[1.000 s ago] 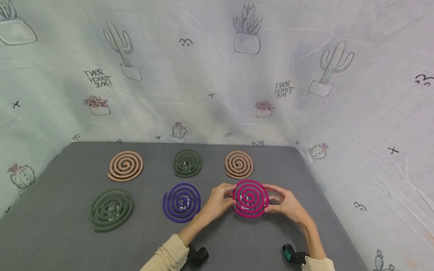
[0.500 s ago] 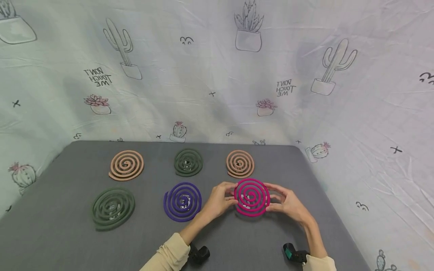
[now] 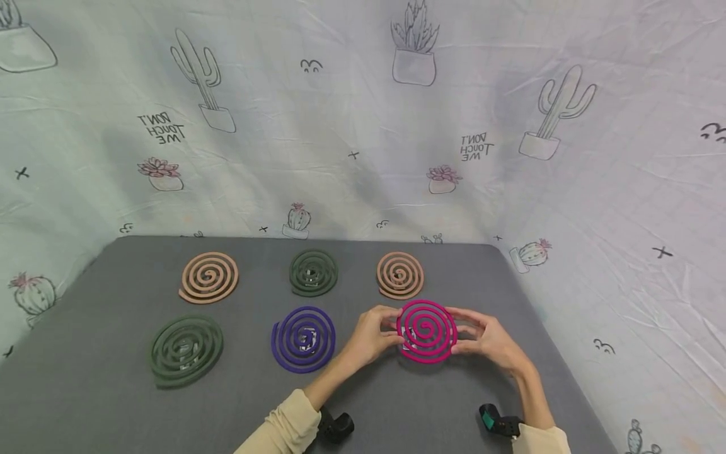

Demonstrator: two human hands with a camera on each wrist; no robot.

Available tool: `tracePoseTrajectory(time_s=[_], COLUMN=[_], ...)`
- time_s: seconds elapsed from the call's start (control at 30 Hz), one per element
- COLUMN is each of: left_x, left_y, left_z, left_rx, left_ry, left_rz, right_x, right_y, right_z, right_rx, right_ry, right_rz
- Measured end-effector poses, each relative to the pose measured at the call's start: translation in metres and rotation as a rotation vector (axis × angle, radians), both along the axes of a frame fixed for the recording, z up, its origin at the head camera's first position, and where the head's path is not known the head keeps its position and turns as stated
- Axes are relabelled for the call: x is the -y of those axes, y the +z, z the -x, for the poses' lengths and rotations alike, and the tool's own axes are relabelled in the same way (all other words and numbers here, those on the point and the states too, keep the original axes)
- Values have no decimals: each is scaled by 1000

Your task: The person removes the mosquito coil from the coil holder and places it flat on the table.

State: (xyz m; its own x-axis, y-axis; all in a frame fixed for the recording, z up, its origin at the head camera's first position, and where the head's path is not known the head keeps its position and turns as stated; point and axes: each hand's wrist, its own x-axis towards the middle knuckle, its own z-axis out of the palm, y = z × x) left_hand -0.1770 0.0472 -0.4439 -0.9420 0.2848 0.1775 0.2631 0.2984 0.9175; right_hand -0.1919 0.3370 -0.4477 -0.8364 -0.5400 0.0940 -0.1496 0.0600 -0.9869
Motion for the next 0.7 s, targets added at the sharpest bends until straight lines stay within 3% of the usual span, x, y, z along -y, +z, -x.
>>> tracePoseTrajectory(time_s=[0.43, 0.7], left_x=[-17, -27], left_y=[3, 5], left_z=[-3, -4], left_rx=[-18, -1], left_ry=[-11, -13], left_rz=[-14, -33], right_x=[-20, -33], right_y=[4, 6], right_z=[-2, -3], right_rx=[56, 26], right_ry=[-80, -116], right_rz=[-50, -44])
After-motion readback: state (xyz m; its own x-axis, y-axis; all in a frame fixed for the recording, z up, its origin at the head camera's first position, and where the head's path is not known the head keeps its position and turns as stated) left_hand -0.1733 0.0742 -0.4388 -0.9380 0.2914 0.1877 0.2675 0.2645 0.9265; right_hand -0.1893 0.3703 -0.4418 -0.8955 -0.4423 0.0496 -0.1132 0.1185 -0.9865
